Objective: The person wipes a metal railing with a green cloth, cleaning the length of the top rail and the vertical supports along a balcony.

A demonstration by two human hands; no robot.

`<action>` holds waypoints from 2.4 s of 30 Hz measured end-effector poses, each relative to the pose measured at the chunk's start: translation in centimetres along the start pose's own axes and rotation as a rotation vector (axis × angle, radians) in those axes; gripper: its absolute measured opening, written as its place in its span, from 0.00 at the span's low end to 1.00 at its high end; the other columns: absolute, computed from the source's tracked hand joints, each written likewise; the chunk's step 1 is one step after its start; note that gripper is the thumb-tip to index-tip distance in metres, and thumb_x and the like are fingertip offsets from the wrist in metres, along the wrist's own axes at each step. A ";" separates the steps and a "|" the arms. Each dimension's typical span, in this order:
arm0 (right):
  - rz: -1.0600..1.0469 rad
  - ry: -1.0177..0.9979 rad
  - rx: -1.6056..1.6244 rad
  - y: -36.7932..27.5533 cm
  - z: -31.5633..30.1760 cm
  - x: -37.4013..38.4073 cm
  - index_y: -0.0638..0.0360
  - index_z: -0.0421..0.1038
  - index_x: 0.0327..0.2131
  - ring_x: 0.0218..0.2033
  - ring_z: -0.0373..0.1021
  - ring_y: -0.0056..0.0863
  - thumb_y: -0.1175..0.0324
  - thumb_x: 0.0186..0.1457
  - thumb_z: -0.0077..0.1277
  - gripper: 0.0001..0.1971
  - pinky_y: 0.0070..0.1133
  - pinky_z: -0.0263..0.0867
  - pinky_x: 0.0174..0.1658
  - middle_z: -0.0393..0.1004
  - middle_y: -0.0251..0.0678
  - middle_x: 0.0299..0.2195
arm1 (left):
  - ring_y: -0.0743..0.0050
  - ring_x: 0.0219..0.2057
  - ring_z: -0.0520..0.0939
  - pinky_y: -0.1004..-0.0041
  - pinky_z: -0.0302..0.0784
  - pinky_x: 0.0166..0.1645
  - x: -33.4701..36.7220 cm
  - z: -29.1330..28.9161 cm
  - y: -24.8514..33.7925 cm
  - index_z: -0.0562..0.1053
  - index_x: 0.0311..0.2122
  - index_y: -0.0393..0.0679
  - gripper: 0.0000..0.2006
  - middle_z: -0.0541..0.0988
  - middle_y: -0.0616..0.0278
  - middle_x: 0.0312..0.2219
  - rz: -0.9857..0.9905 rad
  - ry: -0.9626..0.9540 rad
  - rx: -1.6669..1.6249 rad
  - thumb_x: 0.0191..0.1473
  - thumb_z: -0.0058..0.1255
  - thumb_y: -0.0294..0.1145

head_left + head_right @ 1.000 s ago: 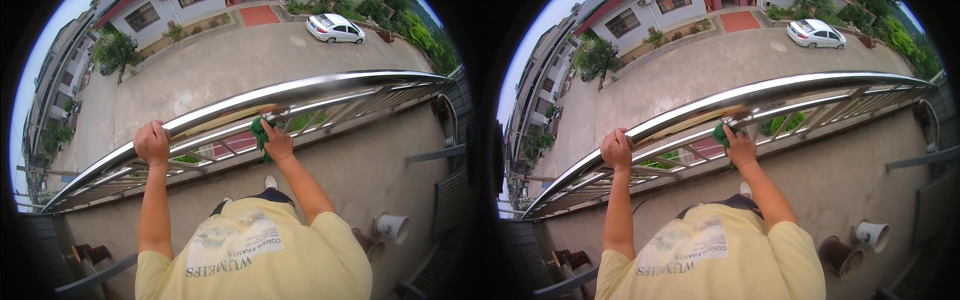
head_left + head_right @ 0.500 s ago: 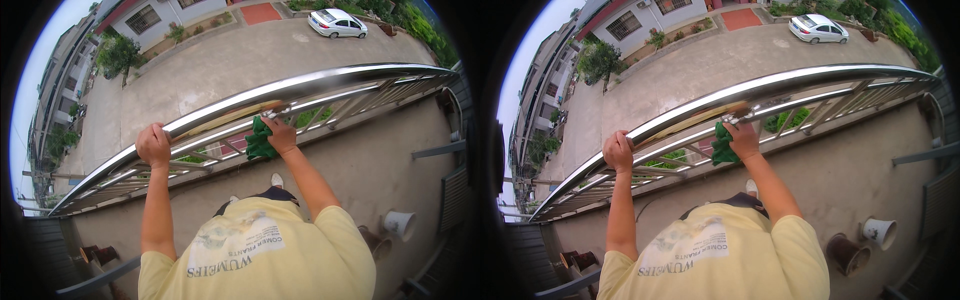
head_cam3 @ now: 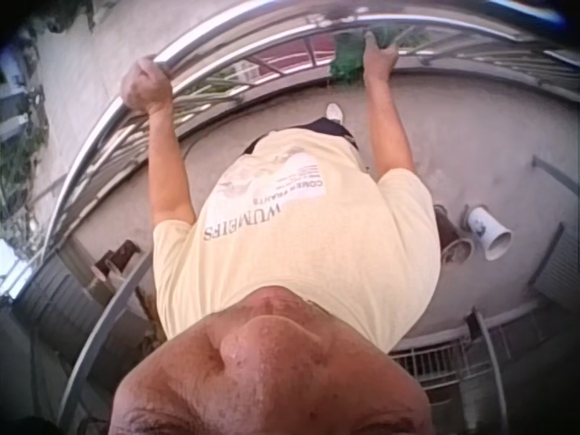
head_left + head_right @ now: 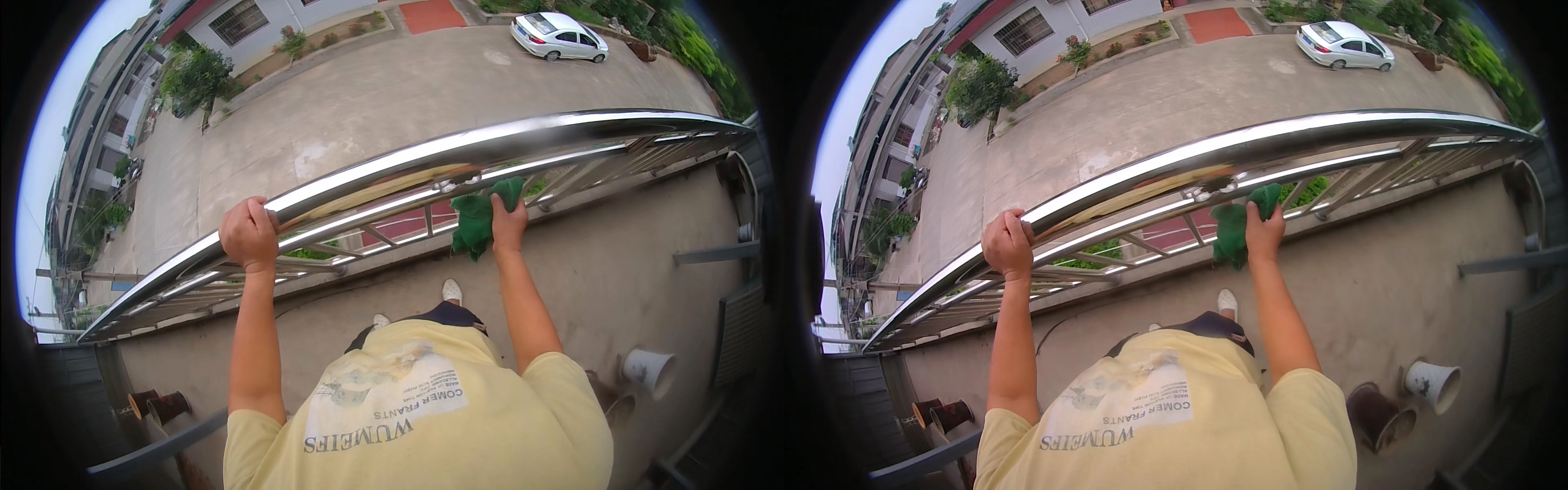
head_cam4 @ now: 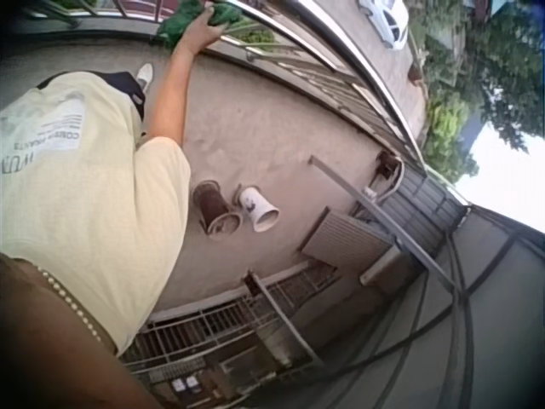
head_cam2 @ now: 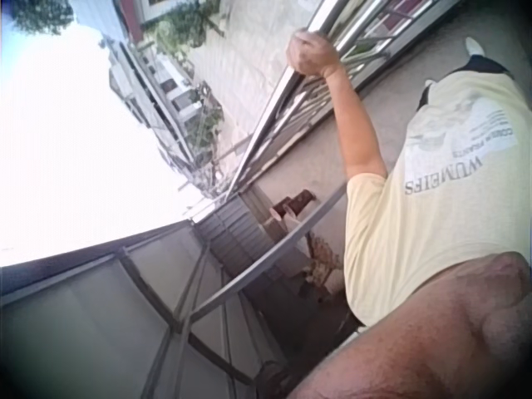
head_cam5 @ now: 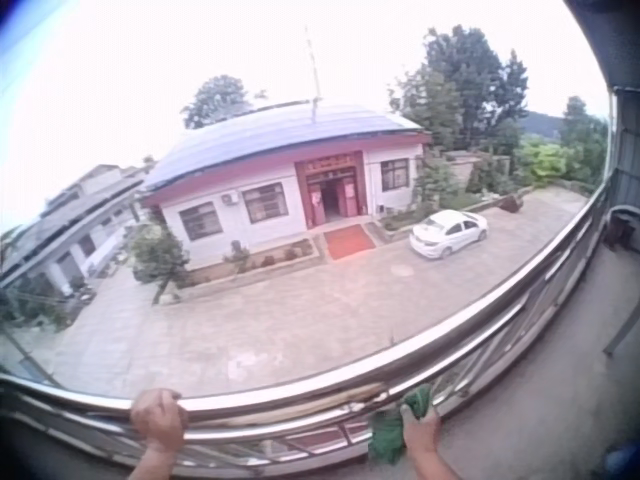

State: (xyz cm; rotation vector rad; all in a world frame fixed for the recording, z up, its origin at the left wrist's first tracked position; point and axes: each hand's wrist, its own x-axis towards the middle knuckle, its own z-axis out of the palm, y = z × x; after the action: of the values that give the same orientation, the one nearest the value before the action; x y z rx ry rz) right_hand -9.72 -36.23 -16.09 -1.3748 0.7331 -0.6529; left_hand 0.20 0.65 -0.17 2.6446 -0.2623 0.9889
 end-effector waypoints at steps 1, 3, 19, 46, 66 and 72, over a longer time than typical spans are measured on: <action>-0.029 -0.053 -0.015 -0.7 0.2 -0.4 0.67 0.68 0.40 0.34 0.67 0.23 0.70 0.50 0.54 0.15 0.22 0.64 0.40 0.73 0.35 0.33 | 0.58 0.25 0.76 0.64 0.69 0.34 -0.1 0.0 0.0 0.77 0.22 0.45 0.16 0.78 0.62 0.19 0.001 0.002 -0.006 0.54 0.38 0.35; -0.088 -0.154 -0.047 -1.7 0.6 -1.6 0.67 0.67 0.41 0.34 0.68 0.23 0.71 0.49 0.54 0.15 0.22 0.64 0.41 0.73 0.35 0.33 | 0.58 0.24 0.76 0.64 0.69 0.34 0.1 -0.2 0.3 0.77 0.22 0.45 0.16 0.77 0.62 0.19 0.008 0.007 -0.007 0.54 0.38 0.35; 0.345 0.417 0.765 1.2 8.1 -0.8 0.59 0.64 0.36 0.30 0.69 0.30 0.74 0.43 0.48 0.13 0.28 0.67 0.30 0.69 0.34 0.30 | 0.59 0.25 0.77 0.65 0.69 0.34 0.0 0.0 0.5 0.77 0.22 0.45 0.16 0.78 0.61 0.19 0.029 0.037 0.003 0.54 0.38 0.35; -0.478 -0.599 -0.994 -1.0 12.2 -7.0 0.68 0.65 0.41 0.35 0.70 0.53 0.56 0.56 0.43 0.21 0.40 0.68 0.39 0.67 0.55 0.40 | 0.58 0.19 0.72 0.64 0.66 0.28 0.4 -0.1 -0.5 0.71 0.16 0.44 0.12 0.73 0.61 0.15 0.069 0.118 -0.100 0.49 0.43 0.31; -0.807 -1.064 -0.866 4.2 35.2 -31.8 0.68 0.62 0.47 0.39 0.66 0.46 0.76 0.43 0.43 0.23 0.30 0.62 0.46 0.64 0.56 0.39 | 0.61 0.21 0.72 0.64 0.66 0.30 0.4 -0.2 -1.0 0.69 0.15 0.45 0.09 0.70 0.63 0.14 0.023 0.123 -0.172 0.44 0.49 0.31; -0.376 -1.046 -0.140 4.5 33.9 -28.5 0.64 0.63 0.46 0.37 0.70 0.42 0.70 0.49 0.44 0.19 0.32 0.66 0.40 0.66 0.50 0.42 | 0.58 0.30 0.76 0.63 0.69 0.38 -0.1 -2.6 -2.3 0.74 0.28 0.43 0.04 0.77 0.59 0.25 0.062 0.014 -0.509 0.46 0.51 0.29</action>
State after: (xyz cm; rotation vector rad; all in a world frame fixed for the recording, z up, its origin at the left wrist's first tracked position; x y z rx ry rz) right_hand -0.94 7.40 -16.68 -1.7416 -0.3290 -0.0907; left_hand -0.80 3.67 1.15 2.1766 -0.5195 0.8246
